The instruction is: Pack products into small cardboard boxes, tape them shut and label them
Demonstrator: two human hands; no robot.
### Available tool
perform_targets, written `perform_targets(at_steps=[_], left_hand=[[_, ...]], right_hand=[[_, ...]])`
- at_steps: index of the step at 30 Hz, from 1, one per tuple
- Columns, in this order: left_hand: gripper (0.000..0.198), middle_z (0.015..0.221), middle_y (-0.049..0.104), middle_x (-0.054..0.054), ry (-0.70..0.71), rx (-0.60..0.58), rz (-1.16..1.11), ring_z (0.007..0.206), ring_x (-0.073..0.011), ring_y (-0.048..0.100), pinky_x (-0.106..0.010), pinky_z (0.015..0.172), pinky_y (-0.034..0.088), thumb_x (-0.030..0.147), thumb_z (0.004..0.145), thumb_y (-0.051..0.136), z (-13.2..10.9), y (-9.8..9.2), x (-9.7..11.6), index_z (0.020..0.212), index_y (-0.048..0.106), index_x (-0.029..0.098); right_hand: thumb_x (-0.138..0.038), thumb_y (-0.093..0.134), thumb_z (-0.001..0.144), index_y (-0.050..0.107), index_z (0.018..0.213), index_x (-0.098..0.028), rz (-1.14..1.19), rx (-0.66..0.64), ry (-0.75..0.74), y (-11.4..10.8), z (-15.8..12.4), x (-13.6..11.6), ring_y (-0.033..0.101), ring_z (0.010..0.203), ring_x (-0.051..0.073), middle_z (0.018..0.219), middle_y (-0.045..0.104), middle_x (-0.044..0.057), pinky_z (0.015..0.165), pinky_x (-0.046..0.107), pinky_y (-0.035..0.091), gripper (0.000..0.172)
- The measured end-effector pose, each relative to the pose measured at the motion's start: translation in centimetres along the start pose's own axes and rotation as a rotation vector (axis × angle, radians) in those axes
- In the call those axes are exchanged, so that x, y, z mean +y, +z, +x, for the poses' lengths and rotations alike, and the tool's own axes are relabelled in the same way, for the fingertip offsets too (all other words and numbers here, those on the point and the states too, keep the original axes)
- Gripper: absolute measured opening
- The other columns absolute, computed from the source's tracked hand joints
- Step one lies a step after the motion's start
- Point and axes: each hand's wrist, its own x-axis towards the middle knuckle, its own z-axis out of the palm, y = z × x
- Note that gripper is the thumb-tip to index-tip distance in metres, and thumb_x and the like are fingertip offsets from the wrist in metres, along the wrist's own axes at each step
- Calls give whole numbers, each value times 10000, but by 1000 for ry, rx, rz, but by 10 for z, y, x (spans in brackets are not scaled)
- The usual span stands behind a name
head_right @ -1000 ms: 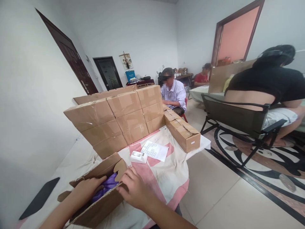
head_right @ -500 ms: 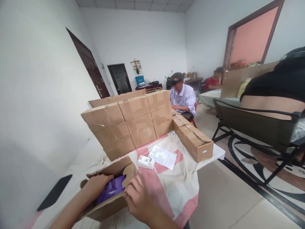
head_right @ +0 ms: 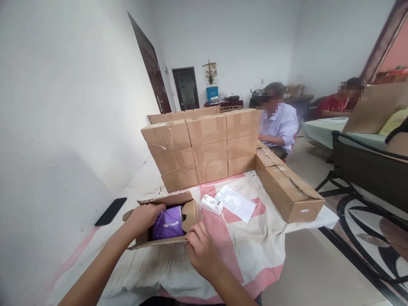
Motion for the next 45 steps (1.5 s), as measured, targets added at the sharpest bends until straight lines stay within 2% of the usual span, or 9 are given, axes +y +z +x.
perform_targets(at_steps=[6,13,17,21,27,34,37,41,45], left_hand=[[360,1113,749,-103,-9,55,-5,992,-286,718,-368,792,511,160,969,355,-6,-11,-9,1168,642,244],[314,1057,747,-70,11,110,33,938,-255,714,-324,715,496,142,960,361,-13,-30,-15,1088,632,235],[312,1047,750,-106,34,71,10,929,-270,720,-343,734,514,113,934,387,-1,-19,-5,1099,637,199],[298,970,765,-99,154,-14,28,897,-257,733,-327,730,520,87,904,449,14,2,17,1027,695,201],[297,965,768,-161,265,-45,110,869,-293,739,-381,737,520,62,913,477,12,16,39,1034,736,145],[216,1060,751,-142,277,40,103,1005,-318,709,-425,846,498,215,924,602,-16,5,18,1111,699,167],[190,1000,766,-117,296,21,72,944,-281,725,-383,812,495,175,928,573,-23,12,14,1013,741,203],[267,861,776,-136,293,-47,16,815,-279,741,-345,722,497,41,848,559,-11,20,21,904,781,180],[251,888,791,-74,338,-46,-135,802,-239,741,-308,718,520,137,892,567,0,7,12,949,786,245]], right_hand=[[-57,440,932,541,1019,-230,8,64,1,12,-5,5,541,847,220,938,565,56,699,362,470,218],[-87,428,981,514,967,-233,57,60,124,7,-1,13,543,861,216,901,553,41,746,368,468,170],[-45,421,961,523,991,-217,30,47,37,3,3,1,518,857,213,912,554,53,728,365,464,202],[15,415,912,541,1035,-196,-34,18,-116,0,4,-15,499,858,215,939,563,73,707,362,465,274],[2,447,903,550,1006,-192,-26,23,-115,-4,-1,-19,508,860,224,920,564,77,703,370,472,242],[-19,528,905,598,1024,-205,46,58,-64,-14,2,-17,551,865,213,928,607,69,730,364,496,231],[-32,560,902,610,1011,-211,66,51,-82,-14,7,-16,562,874,214,922,619,64,743,371,503,216],[-44,554,900,597,1011,-220,86,78,-81,-8,11,-11,572,899,225,927,617,66,783,406,510,212],[-125,592,909,585,1122,-233,89,88,28,-5,8,2,577,1065,264,1064,638,89,933,474,502,239]])
